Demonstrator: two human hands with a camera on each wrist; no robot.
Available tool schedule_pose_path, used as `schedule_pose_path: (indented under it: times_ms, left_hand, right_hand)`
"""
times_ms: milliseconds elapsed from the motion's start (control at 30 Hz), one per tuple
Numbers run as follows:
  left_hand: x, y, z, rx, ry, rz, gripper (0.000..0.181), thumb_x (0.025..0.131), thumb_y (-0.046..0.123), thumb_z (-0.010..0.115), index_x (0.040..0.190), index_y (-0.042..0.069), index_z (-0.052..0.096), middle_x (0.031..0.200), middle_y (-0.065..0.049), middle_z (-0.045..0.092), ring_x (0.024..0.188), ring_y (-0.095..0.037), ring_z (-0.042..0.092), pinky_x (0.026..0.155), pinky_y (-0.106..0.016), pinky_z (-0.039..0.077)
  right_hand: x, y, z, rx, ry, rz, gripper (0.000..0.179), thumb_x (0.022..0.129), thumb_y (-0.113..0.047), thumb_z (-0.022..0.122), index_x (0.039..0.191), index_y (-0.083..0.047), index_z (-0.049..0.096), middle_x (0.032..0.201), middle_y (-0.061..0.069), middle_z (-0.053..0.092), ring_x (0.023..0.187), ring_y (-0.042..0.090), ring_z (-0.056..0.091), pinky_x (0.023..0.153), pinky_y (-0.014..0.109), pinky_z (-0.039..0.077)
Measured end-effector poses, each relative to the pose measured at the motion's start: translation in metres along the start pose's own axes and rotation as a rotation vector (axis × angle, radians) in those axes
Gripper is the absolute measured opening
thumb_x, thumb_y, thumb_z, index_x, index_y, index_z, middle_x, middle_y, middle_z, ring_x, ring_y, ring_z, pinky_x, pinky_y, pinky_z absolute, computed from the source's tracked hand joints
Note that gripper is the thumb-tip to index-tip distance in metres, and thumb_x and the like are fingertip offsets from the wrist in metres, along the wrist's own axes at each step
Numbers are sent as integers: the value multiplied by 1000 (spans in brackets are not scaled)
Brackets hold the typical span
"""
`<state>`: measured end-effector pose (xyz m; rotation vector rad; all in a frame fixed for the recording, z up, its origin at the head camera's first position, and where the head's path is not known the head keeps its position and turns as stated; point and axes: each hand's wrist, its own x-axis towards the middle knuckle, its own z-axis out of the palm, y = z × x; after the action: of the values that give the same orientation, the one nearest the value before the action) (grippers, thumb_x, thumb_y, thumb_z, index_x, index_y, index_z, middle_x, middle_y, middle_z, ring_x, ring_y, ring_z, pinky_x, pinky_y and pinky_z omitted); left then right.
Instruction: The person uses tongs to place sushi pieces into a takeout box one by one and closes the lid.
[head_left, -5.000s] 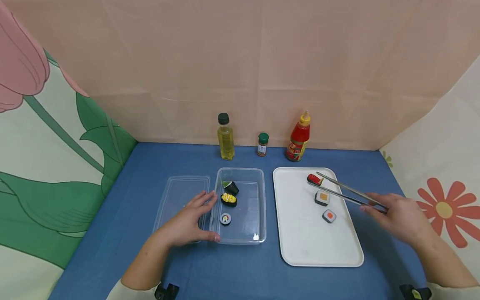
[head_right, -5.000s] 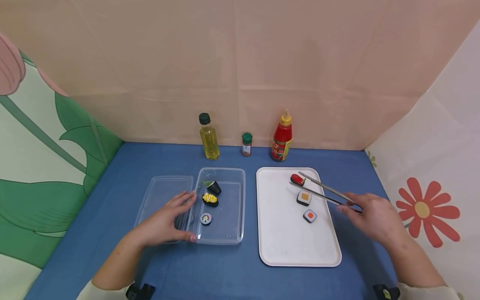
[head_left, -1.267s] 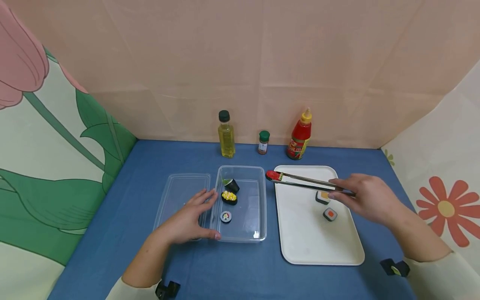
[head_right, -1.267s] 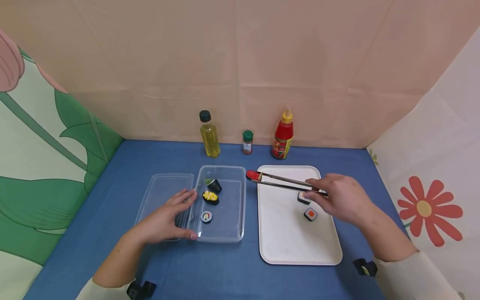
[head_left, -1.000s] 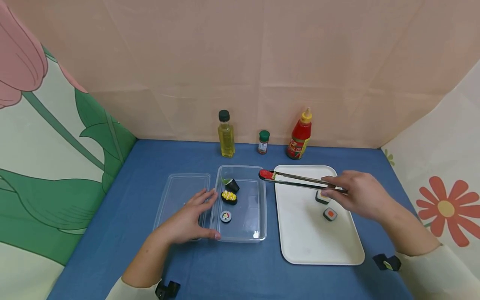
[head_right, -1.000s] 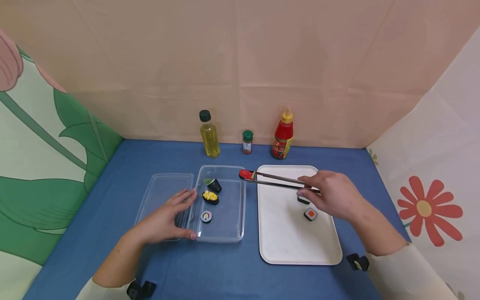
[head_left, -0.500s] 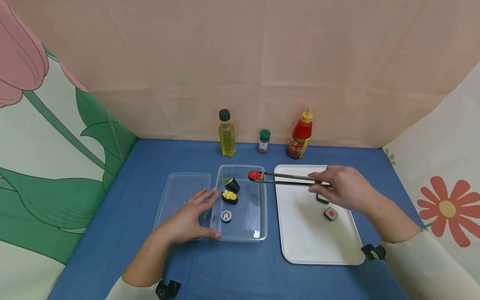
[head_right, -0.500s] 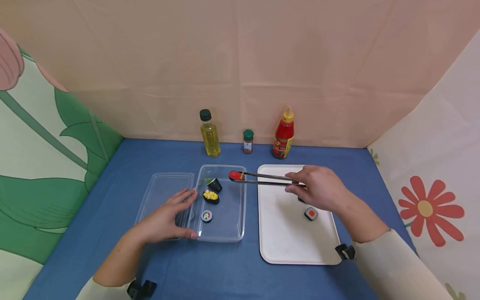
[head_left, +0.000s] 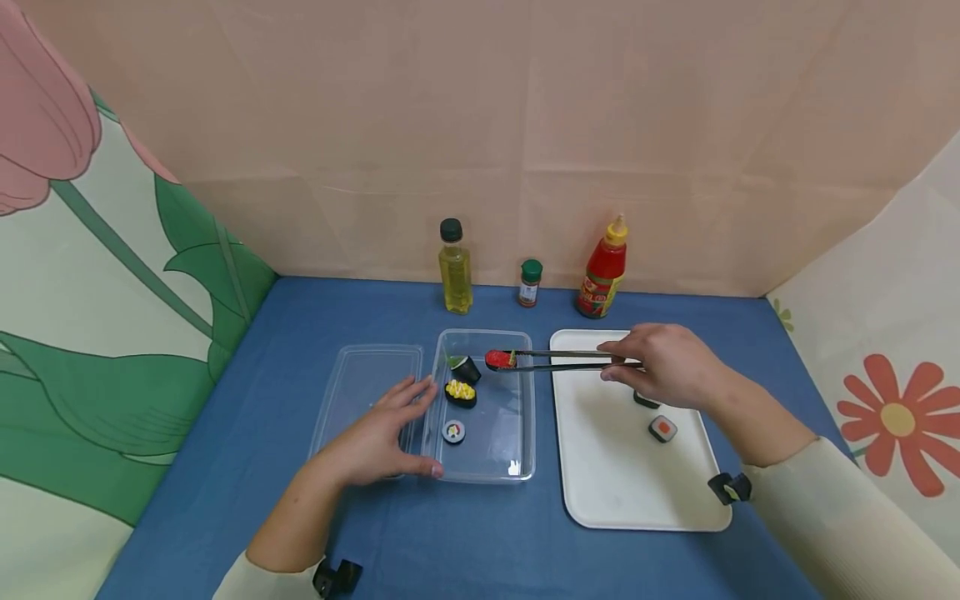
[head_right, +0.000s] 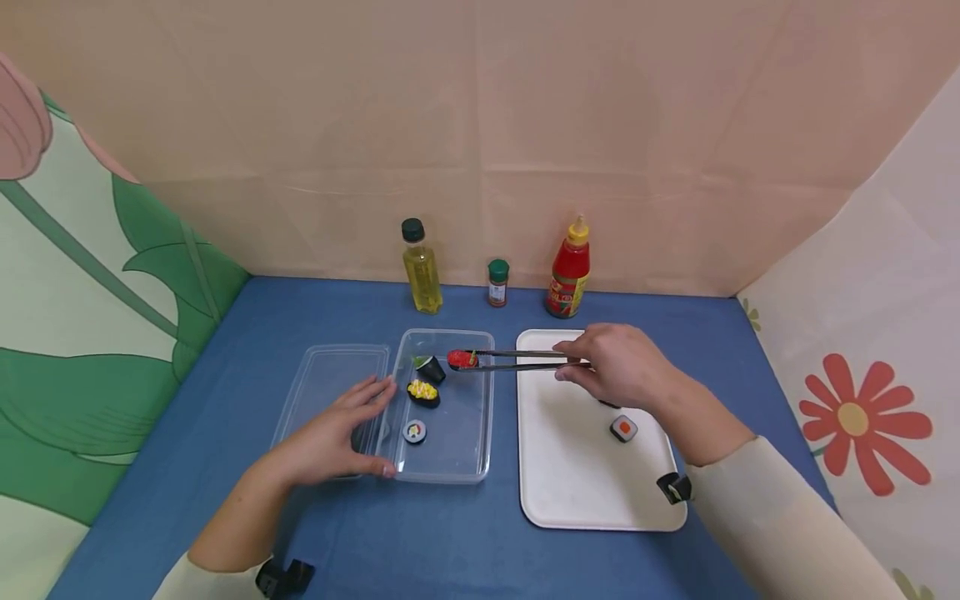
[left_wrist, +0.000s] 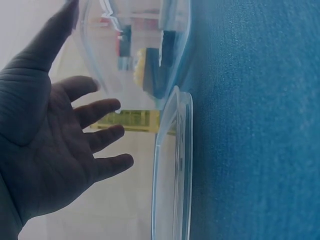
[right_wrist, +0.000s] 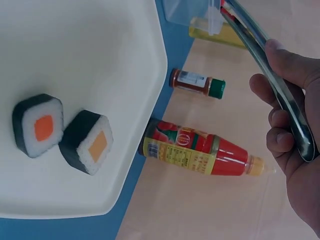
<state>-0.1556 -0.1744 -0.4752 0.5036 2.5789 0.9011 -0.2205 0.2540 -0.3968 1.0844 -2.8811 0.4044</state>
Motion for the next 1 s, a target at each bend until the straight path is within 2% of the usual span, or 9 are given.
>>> schedule_pose_path:
  times_ms: [200,433,700,1000]
  left_hand:
    - [0,0,-1,-3,-5,-2,114,75,51,92,165,16,31,173,1,17,160,-34,5,114,-70,30]
    - [0,0,-1,-2,-5,2,114,74,51,92,165,17,31,173,0,18,160,-34,5,114,-70,29]
    - [0,0,0,-7,-6,1,115,74,52,92,164,16,31,173,1,18,160,-35,5,114,-70,29]
    - [1,-1,0,3,-6,-8,115,74,53,91,165,17,31,173,1,17,160,-35,5,114,-70,29]
  right_hand:
    - [13,3,-5,1,-29,-33,33,87,-28,87,116,-12,82,75,-11,66,65,4,48,56,26,43]
    - [34,1,-19,-39,-118,-19,33,87,-29,87,115,-13,82,80,-11,69,73,8,58,63,30,48]
    - [59,-11,-30,-84,-211,-20,34,84,-30,89,114,-15,82,81,-10,73,74,10,62,66,31,52]
    - [83,-25,-31,-128,-279,-27,34,84,-29,90,114,-14,82,79,-6,74,68,12,60,64,31,53]
